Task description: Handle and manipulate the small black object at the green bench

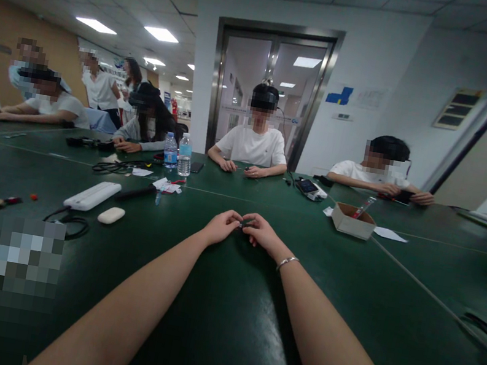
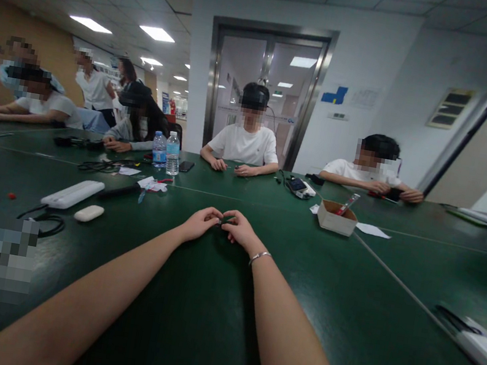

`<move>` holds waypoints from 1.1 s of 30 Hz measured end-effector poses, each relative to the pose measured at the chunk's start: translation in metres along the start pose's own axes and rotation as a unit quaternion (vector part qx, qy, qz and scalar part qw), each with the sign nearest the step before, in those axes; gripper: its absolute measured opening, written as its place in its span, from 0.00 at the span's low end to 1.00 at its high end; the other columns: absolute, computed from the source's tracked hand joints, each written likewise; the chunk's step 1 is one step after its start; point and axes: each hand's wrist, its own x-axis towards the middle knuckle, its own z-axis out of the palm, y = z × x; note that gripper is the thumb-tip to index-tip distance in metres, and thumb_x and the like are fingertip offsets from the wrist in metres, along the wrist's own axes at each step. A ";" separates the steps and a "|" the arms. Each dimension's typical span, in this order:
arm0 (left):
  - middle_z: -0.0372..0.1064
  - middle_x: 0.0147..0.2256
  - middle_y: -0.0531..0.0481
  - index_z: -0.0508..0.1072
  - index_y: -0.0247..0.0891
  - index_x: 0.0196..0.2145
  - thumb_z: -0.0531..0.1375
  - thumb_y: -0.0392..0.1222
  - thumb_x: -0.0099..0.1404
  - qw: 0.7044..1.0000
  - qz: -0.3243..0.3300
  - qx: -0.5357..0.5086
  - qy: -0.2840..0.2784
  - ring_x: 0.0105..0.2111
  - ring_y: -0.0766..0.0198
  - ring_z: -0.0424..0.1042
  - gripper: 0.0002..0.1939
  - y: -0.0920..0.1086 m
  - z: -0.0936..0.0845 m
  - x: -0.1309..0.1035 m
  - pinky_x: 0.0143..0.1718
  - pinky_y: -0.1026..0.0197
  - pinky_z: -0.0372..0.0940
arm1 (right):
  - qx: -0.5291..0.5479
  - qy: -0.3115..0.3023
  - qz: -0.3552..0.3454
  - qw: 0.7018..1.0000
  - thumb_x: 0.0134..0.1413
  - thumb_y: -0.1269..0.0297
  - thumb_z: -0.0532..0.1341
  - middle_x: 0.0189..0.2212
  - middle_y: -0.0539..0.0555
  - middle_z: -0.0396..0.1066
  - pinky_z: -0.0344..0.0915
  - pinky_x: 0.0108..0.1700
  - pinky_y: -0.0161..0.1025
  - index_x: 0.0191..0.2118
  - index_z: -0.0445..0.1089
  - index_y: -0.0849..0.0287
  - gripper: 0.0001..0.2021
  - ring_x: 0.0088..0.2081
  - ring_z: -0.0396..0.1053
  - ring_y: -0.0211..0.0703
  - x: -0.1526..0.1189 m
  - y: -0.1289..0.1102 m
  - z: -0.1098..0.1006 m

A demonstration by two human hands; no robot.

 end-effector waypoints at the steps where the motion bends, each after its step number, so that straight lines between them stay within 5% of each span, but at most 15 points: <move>1: 0.70 0.33 0.50 0.69 0.37 0.39 0.55 0.38 0.60 1.000 -0.001 0.002 0.001 0.34 0.66 0.69 0.10 0.000 0.000 0.000 0.41 0.61 0.64 | 0.000 0.001 -0.002 1.000 0.52 0.76 0.58 0.23 0.44 0.64 0.57 0.13 0.23 0.43 0.61 0.59 0.12 0.14 0.58 0.27 0.000 0.000 0.000; 14: 0.69 0.33 0.50 0.69 0.37 0.39 0.54 0.40 0.60 1.000 -0.006 0.010 0.002 0.35 0.64 0.69 0.10 0.009 -0.002 -0.004 0.40 0.61 0.63 | 0.017 0.009 -0.002 1.000 0.51 0.78 0.59 0.23 0.44 0.62 0.58 0.13 0.24 0.45 0.61 0.60 0.15 0.15 0.60 0.28 -0.001 -0.002 0.000; 27: 0.70 0.34 0.49 0.70 0.36 0.38 0.54 0.41 0.60 1.000 -0.001 0.020 0.014 0.35 0.65 0.69 0.10 0.007 -0.002 -0.004 0.42 0.61 0.63 | 0.028 0.006 0.013 1.000 0.58 0.74 0.55 0.23 0.47 0.65 0.59 0.14 0.25 0.44 0.62 0.62 0.08 0.15 0.61 0.28 -0.002 -0.003 0.000; 33: 0.70 0.34 0.48 0.70 0.37 0.39 0.55 0.41 0.60 1.000 -0.001 0.012 0.010 0.35 0.64 0.69 0.10 0.003 -0.002 -0.002 0.41 0.60 0.64 | 0.027 -0.001 -0.003 1.000 0.52 0.80 0.56 0.22 0.45 0.62 0.59 0.14 0.24 0.43 0.64 0.61 0.12 0.15 0.61 0.28 -0.001 -0.002 0.000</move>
